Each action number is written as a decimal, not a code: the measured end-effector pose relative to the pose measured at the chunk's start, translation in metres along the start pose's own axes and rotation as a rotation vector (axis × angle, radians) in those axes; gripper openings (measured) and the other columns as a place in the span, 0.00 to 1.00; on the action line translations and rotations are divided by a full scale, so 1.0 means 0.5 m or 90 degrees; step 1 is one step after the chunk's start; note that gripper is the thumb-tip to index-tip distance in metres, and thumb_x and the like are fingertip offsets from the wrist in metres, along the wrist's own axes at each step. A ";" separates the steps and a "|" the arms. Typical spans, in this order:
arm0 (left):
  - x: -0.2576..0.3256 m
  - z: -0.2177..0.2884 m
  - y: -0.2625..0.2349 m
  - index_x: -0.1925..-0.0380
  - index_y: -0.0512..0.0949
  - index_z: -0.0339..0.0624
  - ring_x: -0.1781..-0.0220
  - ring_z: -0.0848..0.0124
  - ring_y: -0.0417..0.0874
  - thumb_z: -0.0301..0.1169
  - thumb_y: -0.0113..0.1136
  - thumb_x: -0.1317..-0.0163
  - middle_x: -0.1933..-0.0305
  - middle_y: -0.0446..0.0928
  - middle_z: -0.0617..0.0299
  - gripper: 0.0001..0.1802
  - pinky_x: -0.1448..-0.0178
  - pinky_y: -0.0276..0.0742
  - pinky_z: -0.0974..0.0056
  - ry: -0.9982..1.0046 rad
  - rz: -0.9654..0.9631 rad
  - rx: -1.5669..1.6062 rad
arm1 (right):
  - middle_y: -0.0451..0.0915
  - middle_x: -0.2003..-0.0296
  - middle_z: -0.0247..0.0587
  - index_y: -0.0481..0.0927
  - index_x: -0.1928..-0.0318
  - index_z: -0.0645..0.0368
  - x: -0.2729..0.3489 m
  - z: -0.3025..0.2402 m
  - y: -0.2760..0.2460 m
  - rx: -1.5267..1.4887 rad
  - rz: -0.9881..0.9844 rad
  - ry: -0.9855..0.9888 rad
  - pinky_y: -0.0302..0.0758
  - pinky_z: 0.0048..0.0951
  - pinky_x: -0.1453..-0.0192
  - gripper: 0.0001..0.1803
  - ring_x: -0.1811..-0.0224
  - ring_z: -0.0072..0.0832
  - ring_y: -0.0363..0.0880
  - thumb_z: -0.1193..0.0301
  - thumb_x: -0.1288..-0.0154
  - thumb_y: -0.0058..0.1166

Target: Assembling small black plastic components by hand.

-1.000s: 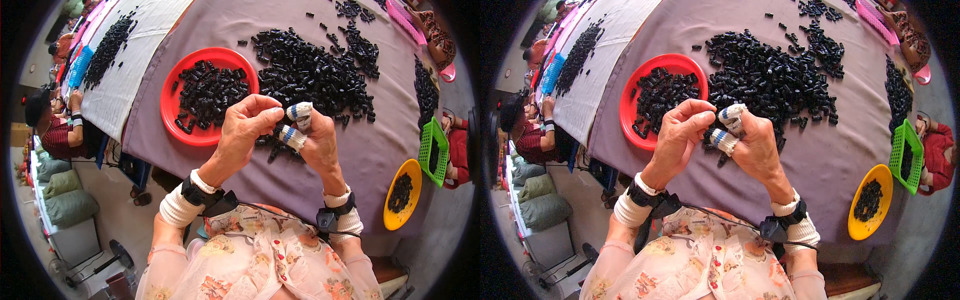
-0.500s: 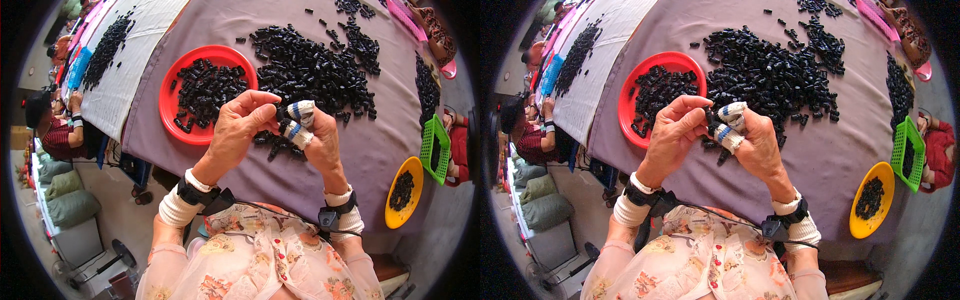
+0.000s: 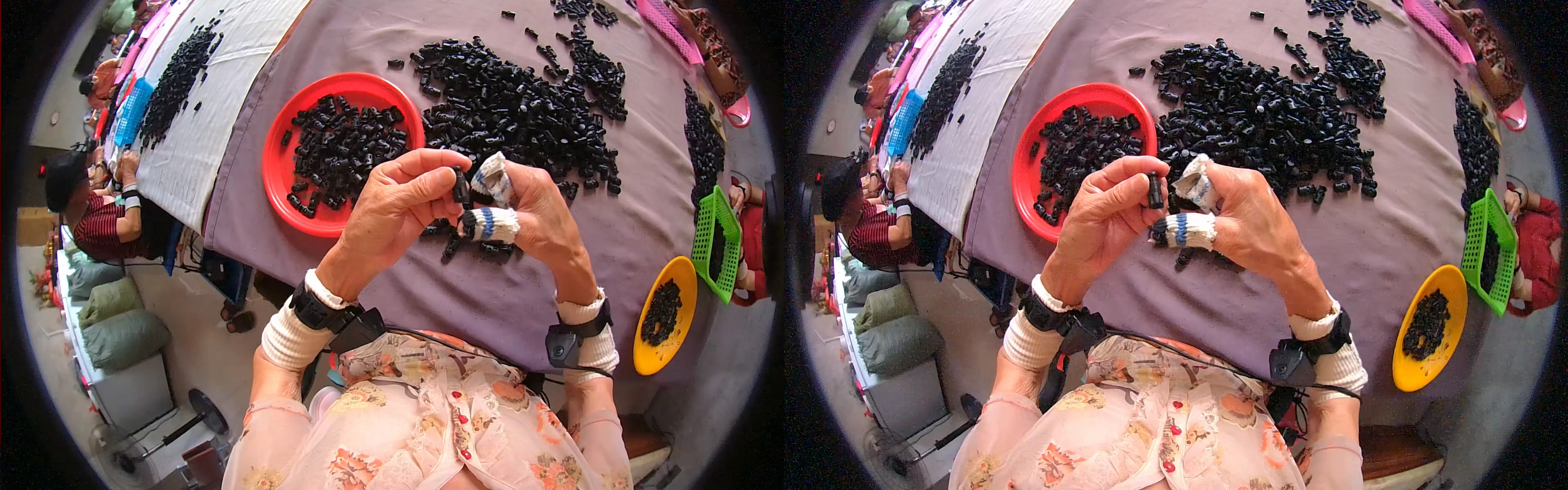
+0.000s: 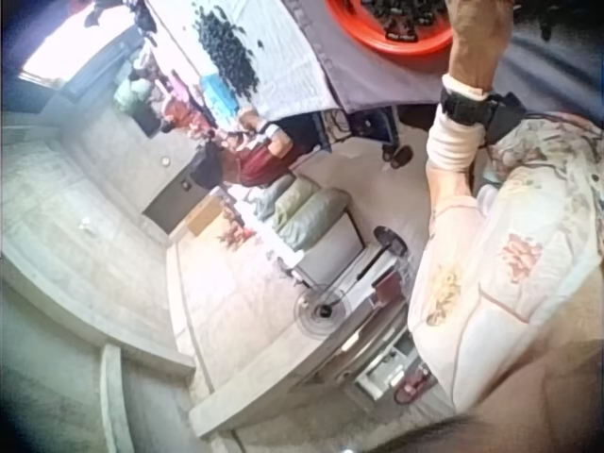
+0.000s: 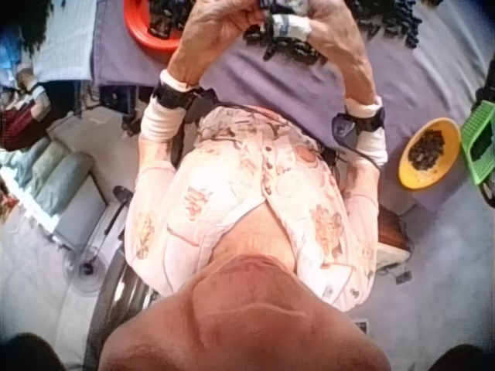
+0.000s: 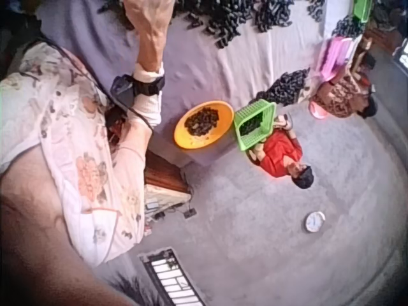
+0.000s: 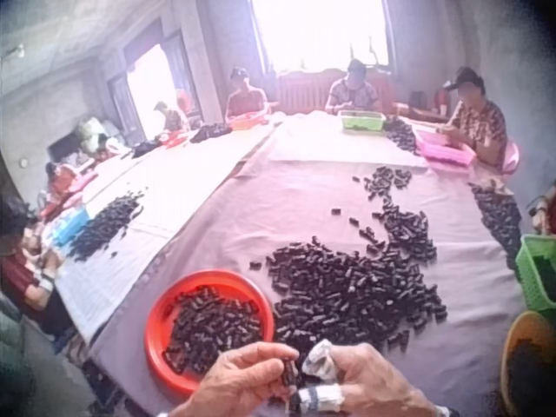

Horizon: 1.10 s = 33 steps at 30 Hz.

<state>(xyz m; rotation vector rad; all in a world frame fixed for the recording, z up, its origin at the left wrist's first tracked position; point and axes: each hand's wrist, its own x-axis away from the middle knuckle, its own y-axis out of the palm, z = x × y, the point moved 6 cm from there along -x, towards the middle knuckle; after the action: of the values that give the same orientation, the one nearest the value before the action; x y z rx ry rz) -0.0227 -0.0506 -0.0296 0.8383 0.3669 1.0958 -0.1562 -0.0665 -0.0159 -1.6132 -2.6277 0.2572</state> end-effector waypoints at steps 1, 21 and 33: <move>-0.001 -0.002 0.006 0.55 0.73 0.34 0.63 0.75 0.79 0.28 0.53 0.39 0.62 0.77 0.59 0.13 0.54 0.77 0.67 -0.001 0.001 -0.001 | 0.69 0.82 0.31 0.74 0.71 0.61 -0.003 -0.006 0.001 0.037 -0.020 0.007 0.64 0.24 0.76 0.18 0.80 0.18 0.63 0.63 0.57 0.66; -0.006 -0.004 0.008 0.57 0.75 0.35 0.62 0.76 0.78 0.26 0.55 0.40 0.60 0.77 0.60 0.11 0.56 0.77 0.70 0.013 0.033 -0.052 | 0.66 0.86 0.34 0.74 0.73 0.63 -0.022 -0.009 0.004 0.092 -0.096 0.032 0.63 0.26 0.78 0.20 0.83 0.20 0.62 0.62 0.61 0.67; -0.004 -0.006 0.003 0.58 0.75 0.35 0.63 0.78 0.78 0.26 0.56 0.40 0.61 0.77 0.61 0.11 0.58 0.77 0.72 -0.004 0.030 -0.056 | 0.64 0.86 0.36 0.72 0.74 0.64 -0.020 -0.020 0.008 0.118 -0.112 0.005 0.64 0.28 0.78 0.23 0.83 0.22 0.61 0.57 0.58 0.65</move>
<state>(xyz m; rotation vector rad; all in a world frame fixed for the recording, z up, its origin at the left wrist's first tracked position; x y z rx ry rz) -0.0266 -0.0507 -0.0308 0.7761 0.2935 1.1454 -0.1468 -0.0726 -0.0065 -1.3171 -2.6290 0.4678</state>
